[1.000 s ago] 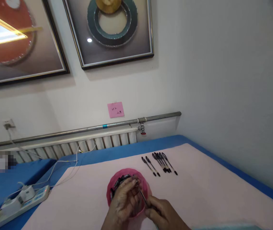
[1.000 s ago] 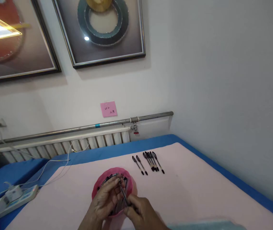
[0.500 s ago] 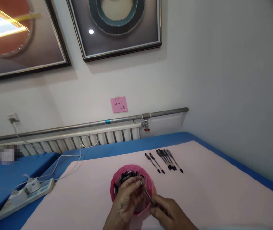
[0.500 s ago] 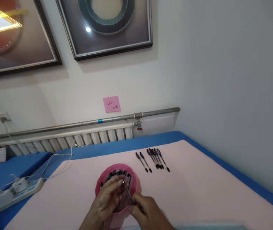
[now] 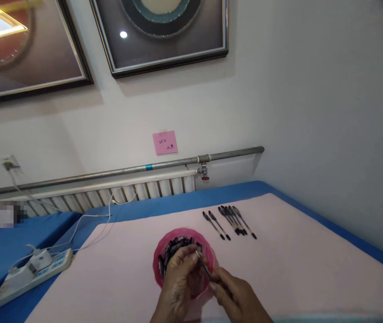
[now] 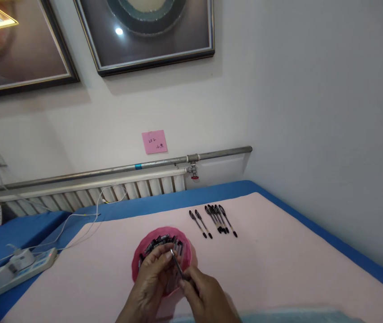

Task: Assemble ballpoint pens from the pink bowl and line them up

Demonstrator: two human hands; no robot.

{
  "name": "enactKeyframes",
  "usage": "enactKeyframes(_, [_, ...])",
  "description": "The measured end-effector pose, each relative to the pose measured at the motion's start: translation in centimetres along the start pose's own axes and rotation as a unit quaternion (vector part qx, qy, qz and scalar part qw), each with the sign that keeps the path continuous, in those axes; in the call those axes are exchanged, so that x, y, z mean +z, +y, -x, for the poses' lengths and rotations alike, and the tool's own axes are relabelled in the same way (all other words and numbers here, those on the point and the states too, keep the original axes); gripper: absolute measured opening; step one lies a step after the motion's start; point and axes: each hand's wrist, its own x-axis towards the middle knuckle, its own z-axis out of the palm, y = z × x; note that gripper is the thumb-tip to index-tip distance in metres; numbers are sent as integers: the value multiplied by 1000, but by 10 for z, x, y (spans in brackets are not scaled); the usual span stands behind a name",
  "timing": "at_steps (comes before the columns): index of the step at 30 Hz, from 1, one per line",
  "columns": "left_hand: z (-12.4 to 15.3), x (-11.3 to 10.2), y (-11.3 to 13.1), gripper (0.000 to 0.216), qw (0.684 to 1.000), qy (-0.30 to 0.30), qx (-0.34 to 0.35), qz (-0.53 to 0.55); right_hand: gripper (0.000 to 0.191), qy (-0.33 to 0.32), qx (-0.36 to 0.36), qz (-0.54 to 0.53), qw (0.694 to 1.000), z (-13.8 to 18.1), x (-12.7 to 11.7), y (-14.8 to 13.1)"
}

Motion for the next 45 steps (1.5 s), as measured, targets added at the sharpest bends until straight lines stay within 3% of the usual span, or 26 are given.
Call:
enactKeyframes(3, [-3, -2, -1, 27, 1000, 23, 10, 18, 22, -21, 16, -44, 999, -2, 3, 0])
enactKeyframes(9, [-7, -7, 0, 30, 997, 66, 22, 26, 13, -8, 71, -107, 992, -4, 3, -8])
enactKeyframes(13, [-6, -4, -2, 28, 997, 75, 17, 27, 3, -9, 71, -107, 992, -5, 1, -10])
enactKeyframes(19, [-4, 0, -1, 28, 998, 64, 6, 15, 14, -30, 69, -154, 985, -3, 1, -6])
enactKeyframes(28, [-5, -5, 1, 29, 997, 76, 7, -16, 20, -84, 155, -261, 949, -9, 3, -1])
enactKeyframes(36, [-4, -10, 5, 31, 994, 95, 40, -41, 21, -82, 183, -292, 935, -4, -3, -19])
enactKeyframes(41, [-9, -20, 22, 18, 982, 164, 98, 13, 15, -85, 185, -257, 945, -2, -3, -16])
enactKeyframes(45, [-14, -36, 48, 5, 978, 171, 115, 11, 19, -72, 189, -287, 936, -4, -5, -13])
